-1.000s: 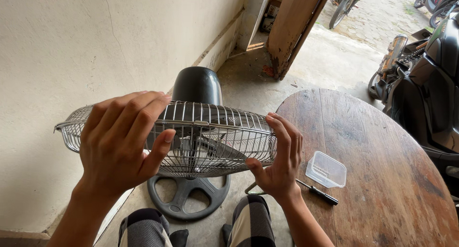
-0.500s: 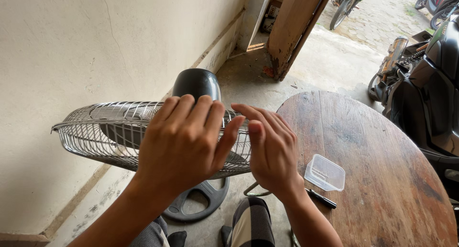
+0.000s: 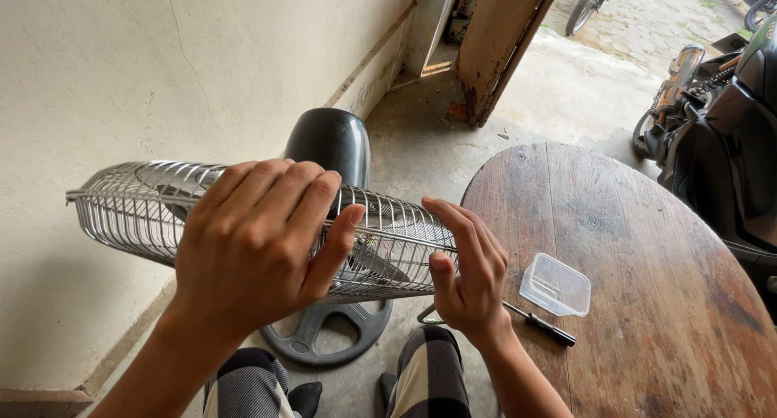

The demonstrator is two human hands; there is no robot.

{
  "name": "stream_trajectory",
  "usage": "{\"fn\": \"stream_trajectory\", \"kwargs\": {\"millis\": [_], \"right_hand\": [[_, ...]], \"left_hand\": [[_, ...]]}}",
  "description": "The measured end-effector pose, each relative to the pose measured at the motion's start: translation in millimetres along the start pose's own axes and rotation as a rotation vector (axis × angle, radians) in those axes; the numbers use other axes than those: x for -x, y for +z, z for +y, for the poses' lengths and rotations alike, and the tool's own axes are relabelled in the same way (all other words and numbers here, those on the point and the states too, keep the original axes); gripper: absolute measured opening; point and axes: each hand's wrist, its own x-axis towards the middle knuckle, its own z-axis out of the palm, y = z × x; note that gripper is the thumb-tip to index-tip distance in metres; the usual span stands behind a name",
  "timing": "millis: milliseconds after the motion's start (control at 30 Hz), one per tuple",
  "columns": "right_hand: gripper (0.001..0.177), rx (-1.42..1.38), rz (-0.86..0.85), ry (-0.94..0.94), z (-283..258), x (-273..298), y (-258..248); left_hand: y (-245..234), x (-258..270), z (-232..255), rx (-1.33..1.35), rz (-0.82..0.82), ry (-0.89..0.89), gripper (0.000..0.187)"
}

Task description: The person repeatedly handles the front wire cage of a standing electric fan, pressing and rotating it by hand. A screwdriver and small plastic container are visible on a nearby table, but the person does not use them. The fan remains assembled and the cage is not removed.

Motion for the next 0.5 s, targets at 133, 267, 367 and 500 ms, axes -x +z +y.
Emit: {"fn": "stream_trajectory", "kwargs": {"millis": [133, 267, 367, 500], "right_hand": [[0.060, 0.016, 0.012, 0.004, 1.5, 13.5, 1.0], [0.060, -0.013, -0.018, 0.040, -0.4, 19.0, -1.8], [0.062, -0.057, -0.088, 0.081, -2.7, 16.8, -9.4], [0.066, -0.093, -0.174, 0.082, -11.1, 5.4, -19.5]], "left_hand": [[-0.8, 1.2, -0.6, -0.010, 0.014, 0.034, 0.044], [-0.5, 0.6, 0.3, -0.004, 0.016, 0.049, 0.042], [-0.4, 0.7, 0.9, -0.010, 0.028, 0.059, 0.039], [2.7, -1.0, 10.1, -0.022, 0.014, 0.024, 0.034]]}}
